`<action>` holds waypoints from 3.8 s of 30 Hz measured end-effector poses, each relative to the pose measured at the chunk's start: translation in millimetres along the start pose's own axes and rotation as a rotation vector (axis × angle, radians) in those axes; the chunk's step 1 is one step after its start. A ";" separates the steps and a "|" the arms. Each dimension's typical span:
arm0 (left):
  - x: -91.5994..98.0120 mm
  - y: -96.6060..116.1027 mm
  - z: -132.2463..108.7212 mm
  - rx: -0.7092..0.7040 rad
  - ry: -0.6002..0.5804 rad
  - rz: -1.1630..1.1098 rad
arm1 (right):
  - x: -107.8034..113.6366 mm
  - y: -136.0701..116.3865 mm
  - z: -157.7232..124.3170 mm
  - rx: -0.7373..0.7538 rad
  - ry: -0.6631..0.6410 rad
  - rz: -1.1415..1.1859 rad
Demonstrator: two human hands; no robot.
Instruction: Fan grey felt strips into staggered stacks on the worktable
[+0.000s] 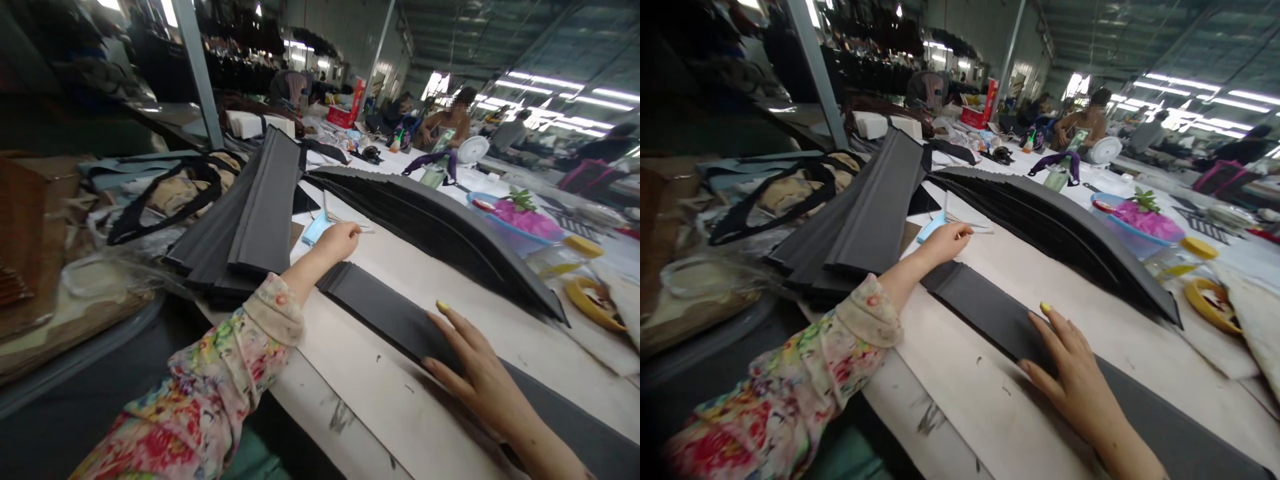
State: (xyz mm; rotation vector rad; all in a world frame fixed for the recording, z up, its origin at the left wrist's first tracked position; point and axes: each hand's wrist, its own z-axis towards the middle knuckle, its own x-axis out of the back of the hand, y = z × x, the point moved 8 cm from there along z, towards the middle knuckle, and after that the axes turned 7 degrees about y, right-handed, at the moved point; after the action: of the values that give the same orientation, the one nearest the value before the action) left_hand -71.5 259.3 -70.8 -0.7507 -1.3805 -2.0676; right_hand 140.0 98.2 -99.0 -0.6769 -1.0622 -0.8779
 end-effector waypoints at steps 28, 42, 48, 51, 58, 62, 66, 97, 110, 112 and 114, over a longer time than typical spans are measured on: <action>-63.0 2.4 -31.4 -0.019 -0.648 -0.240 | -22.8 23.4 -4.4 -0.115 -0.157 -0.032; -60.9 10.3 -33.7 -0.228 -0.685 0.003 | -17.9 23.9 -6.9 -0.075 -0.188 -0.052; -59.0 13.5 -34.5 -0.245 -0.674 0.024 | -17.6 26.0 -9.0 -0.075 -0.194 -0.055; -57.6 14.2 -35.1 -0.239 -0.661 0.030 | -18.3 26.0 -9.0 -0.078 -0.197 -0.054; -54.8 17.4 -39.4 -0.239 -0.688 0.051 | -15.8 26.3 -11.0 -0.080 -0.193 -0.059; -54.2 18.4 -39.4 -0.228 -0.687 0.081 | -14.4 27.5 -13.2 -0.070 -0.190 -0.075; -56.7 17.3 -37.6 -0.244 -0.673 0.101 | -13.9 28.5 -14.4 -0.063 -0.184 -0.078; -52.2 20.4 -36.2 -0.227 -0.620 0.113 | -12.2 30.3 -19.3 -0.044 -0.191 -0.064; -59.2 31.1 -47.5 0.116 -0.691 -0.409 | -2.7 4.1 -12.6 0.049 -0.146 -0.019; -60.5 34.0 -48.9 0.174 -0.682 -0.537 | -1.1 1.5 -10.0 0.029 -0.120 -0.042; -61.3 33.8 -48.9 0.227 -0.670 -0.604 | 1.2 -0.5 -8.5 0.013 -0.089 -0.055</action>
State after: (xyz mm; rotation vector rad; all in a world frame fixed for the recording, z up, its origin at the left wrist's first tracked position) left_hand -12.4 210.2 -108.0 -1.0826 -2.4132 -2.1015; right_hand 143.7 90.7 -100.9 -0.6836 -1.1702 -0.8939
